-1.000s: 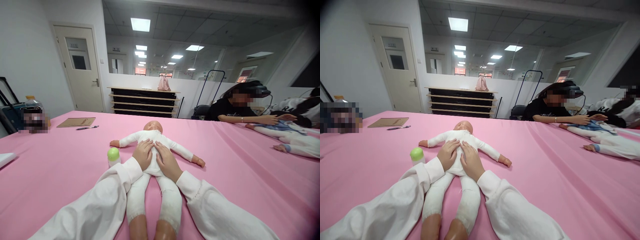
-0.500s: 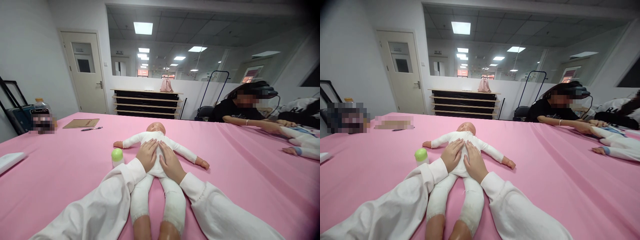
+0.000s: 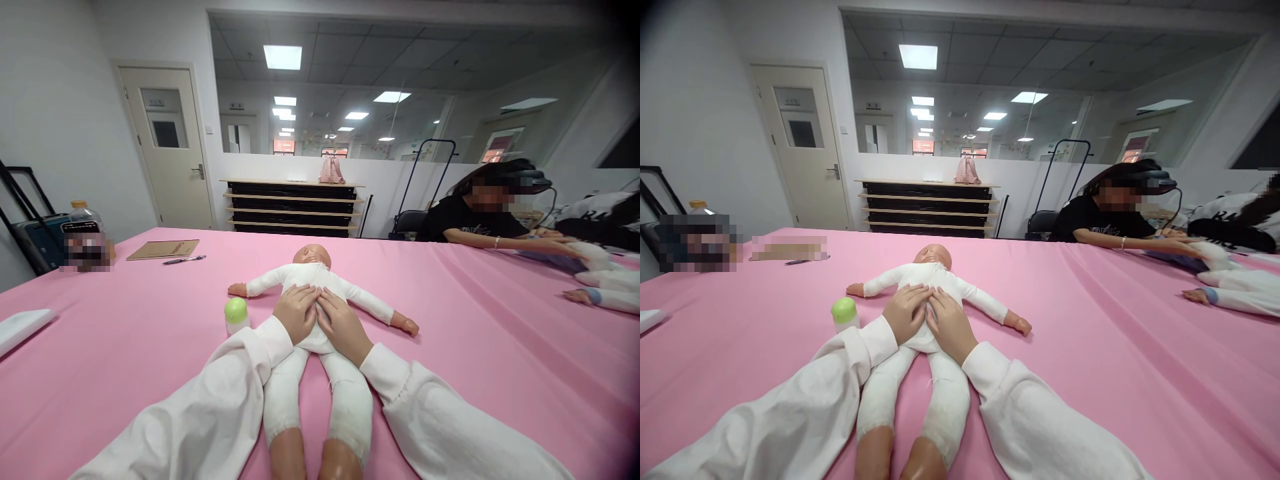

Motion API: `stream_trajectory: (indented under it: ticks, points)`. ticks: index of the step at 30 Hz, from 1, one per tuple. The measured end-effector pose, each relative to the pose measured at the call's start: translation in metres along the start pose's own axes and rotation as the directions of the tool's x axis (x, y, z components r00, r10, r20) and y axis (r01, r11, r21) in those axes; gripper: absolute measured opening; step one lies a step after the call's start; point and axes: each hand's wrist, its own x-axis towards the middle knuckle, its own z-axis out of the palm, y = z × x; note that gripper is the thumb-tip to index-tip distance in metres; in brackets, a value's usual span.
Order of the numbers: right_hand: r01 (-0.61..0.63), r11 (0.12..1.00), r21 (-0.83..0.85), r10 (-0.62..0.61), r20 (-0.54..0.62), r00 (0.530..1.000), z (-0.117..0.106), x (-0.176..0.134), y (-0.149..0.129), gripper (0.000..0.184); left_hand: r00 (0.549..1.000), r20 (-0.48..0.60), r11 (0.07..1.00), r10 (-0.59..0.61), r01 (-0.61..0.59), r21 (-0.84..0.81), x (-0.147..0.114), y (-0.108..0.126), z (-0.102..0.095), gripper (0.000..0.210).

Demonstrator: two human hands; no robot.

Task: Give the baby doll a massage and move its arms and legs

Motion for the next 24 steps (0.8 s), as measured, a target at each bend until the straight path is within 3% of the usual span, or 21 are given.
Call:
stream_trajectory:
  ticks: [4,8,17,20,24]
  points:
    - [0.042,0.997,0.069,-0.034,-0.106,0.994,-0.0028,-0.0031,-0.0023,0.024,0.994,-0.077,0.994,0.071,-0.077,-0.079,-0.0014,0.0000,-0.0006,0.029]
    - [0.002,0.991,0.132,0.015,-0.127,0.992,-0.0019,-0.0034,-0.0016,0.023,0.991,-0.083,0.987,0.106,-0.115,-0.109,-0.0022,-0.0024,0.0020,0.032]
    - [-0.126,0.992,-0.008,0.126,0.041,0.991,0.0038,-0.0004,0.0006,0.043,0.987,0.137,0.996,-0.085,0.083,0.022,0.0004,-0.0027,0.0017,0.042]
    - [-0.114,0.993,-0.010,0.114,0.011,0.993,0.0039,-0.0015,0.0012,0.042,0.994,0.086,0.998,-0.066,0.064,0.023,-0.0014,-0.0043,0.0027,0.038]
    - [-0.015,0.997,0.070,0.023,-0.118,0.993,0.0038,-0.0036,0.0032,0.034,0.996,-0.088,0.999,0.012,-0.016,-0.045,-0.0055,-0.0098,0.0077,0.028]
